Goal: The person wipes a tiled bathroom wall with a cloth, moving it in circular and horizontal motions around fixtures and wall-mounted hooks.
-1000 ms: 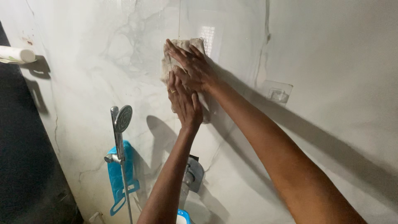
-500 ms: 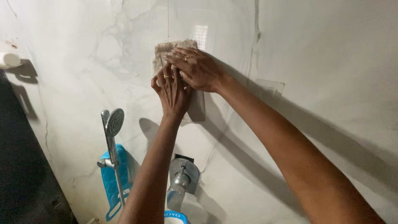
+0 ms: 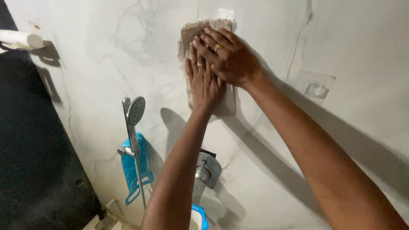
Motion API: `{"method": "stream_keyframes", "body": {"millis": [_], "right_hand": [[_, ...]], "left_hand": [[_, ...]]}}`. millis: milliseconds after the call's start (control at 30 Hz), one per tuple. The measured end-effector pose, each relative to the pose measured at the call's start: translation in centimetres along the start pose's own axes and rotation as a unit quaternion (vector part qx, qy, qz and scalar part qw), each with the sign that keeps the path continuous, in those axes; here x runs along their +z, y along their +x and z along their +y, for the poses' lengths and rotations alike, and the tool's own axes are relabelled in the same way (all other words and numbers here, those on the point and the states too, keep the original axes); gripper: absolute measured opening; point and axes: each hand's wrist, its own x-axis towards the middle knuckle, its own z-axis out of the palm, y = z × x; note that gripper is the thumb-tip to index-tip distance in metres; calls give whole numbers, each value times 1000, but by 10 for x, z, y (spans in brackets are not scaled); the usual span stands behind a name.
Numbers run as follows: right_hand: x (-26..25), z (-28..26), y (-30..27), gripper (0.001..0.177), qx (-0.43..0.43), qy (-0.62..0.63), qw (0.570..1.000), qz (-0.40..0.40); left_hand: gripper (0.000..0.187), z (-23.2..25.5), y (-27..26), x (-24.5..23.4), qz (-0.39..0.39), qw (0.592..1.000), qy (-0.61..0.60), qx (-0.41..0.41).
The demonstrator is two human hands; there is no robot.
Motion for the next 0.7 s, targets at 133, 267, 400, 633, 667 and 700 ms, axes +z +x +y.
{"method": "stream_keyframes", "body": {"millis": [133,267,400,633,667,700], "right_hand": [[2,-2,-2,34,-1,-22,1000,13],[-1,-2,-7,40,-9,-19,999,30],[1,-2,-10,35,-8,-13,1000,27],[8,-2,-11,35,2,13,999,34],[8,-2,-12,34,9,29,999,26],[9,-2,-12,38,18,54,998,7]], "left_hand": [[70,-6,2,-8,-64,995,70,13],[77,-21,1,-14,-39,997,22,58],[78,-27,4,-20,-35,996,22,83],[87,-35,6,-16,-28,993,25,112],[84,-37,7,-14,-27,992,32,118],[81,-38,8,-11,-26,992,39,121]]}}
